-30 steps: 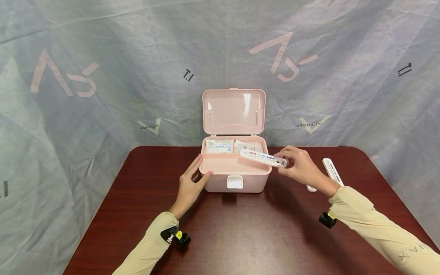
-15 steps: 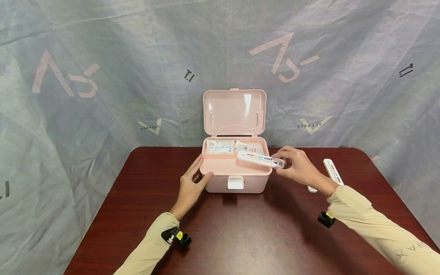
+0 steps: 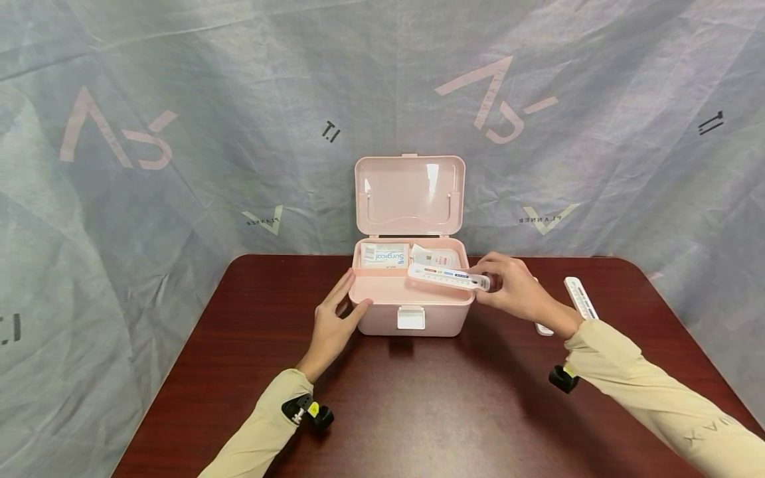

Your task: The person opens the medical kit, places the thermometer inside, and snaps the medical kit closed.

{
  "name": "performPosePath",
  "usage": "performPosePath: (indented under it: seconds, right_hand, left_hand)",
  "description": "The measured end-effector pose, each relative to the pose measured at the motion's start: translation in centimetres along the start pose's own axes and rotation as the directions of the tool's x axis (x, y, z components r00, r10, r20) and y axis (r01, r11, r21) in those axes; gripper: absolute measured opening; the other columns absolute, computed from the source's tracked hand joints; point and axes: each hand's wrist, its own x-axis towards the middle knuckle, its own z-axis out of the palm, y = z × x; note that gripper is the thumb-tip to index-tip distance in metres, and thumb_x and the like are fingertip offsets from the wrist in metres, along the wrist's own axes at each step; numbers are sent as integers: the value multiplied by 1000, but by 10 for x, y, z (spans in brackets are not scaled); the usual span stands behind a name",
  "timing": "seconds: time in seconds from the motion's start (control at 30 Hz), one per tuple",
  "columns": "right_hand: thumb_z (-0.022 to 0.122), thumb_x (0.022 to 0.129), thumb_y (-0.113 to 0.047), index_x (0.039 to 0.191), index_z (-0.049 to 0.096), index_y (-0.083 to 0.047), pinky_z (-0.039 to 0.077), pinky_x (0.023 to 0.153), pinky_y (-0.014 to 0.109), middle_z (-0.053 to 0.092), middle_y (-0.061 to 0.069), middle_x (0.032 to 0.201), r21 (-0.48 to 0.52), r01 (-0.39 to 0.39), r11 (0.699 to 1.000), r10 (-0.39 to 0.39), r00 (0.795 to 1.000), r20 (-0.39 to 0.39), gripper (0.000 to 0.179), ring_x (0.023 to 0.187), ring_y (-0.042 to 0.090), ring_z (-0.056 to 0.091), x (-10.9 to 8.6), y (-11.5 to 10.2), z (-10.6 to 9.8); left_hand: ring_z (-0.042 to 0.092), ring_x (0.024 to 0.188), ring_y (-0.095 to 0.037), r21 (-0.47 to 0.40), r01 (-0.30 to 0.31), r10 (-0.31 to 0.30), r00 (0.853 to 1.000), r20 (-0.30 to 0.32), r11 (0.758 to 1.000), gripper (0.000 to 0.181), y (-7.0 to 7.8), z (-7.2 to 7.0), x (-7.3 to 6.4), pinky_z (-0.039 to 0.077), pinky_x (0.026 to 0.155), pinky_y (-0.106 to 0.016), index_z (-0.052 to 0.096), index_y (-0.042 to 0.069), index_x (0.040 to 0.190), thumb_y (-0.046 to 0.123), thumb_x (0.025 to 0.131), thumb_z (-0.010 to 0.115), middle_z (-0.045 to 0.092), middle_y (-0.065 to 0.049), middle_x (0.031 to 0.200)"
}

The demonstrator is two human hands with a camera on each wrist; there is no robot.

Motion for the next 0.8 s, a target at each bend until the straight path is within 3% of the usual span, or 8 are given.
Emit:
performPosePath:
  seconds: [0.13, 0.57, 0.63, 0.8]
  right_hand:
    - [77, 69, -4, 99, 72, -4, 49, 52, 34, 61, 1, 91, 1, 4, 1000, -4, 1000, 3, 31, 63, 15, 54, 1, 0, 1]
    - [77, 66, 1, 98, 73, -2, 46, 53, 28, 64, 4, 91, 13, 49, 999, -49, 999, -15, 33, 64, 15, 53, 6, 2, 4]
    - [77, 65, 2, 98, 72, -1, 47, 52, 28, 64, 4, 92, 18, 50, 999, -49, 999, -16, 33, 64, 15, 53, 7, 2, 5]
    - [77, 66, 1, 99, 73, -1, 47, 52, 27, 64, 5, 93, 30, 52, 998, -52, 999, -9, 33, 63, 15, 54, 10, 0, 7]
  left_hand:
    - [38, 132, -31, 10, 9, -9, 1000, 7, 1000, 59, 11, -1, 0, 41, 97, -49, 46, -4, 137, 11, 86, 71, 41, -18, 144]
    - [38, 132, -33, 10, 22, -22, 1000, 7, 1000, 58, 11, 0, 0, 42, 96, -50, 46, -5, 137, 8, 86, 71, 41, -18, 144]
    - [38, 132, -32, 7, 23, -23, 1000, 6, 1000, 58, 9, 0, 0, 41, 96, -51, 46, -4, 137, 9, 85, 71, 41, -18, 144]
    - [37, 133, -23, 5, 20, -20, 1000, -7, 1000, 61, -13, 1, 1, 41, 97, -48, 47, 3, 139, 18, 86, 72, 41, -9, 146]
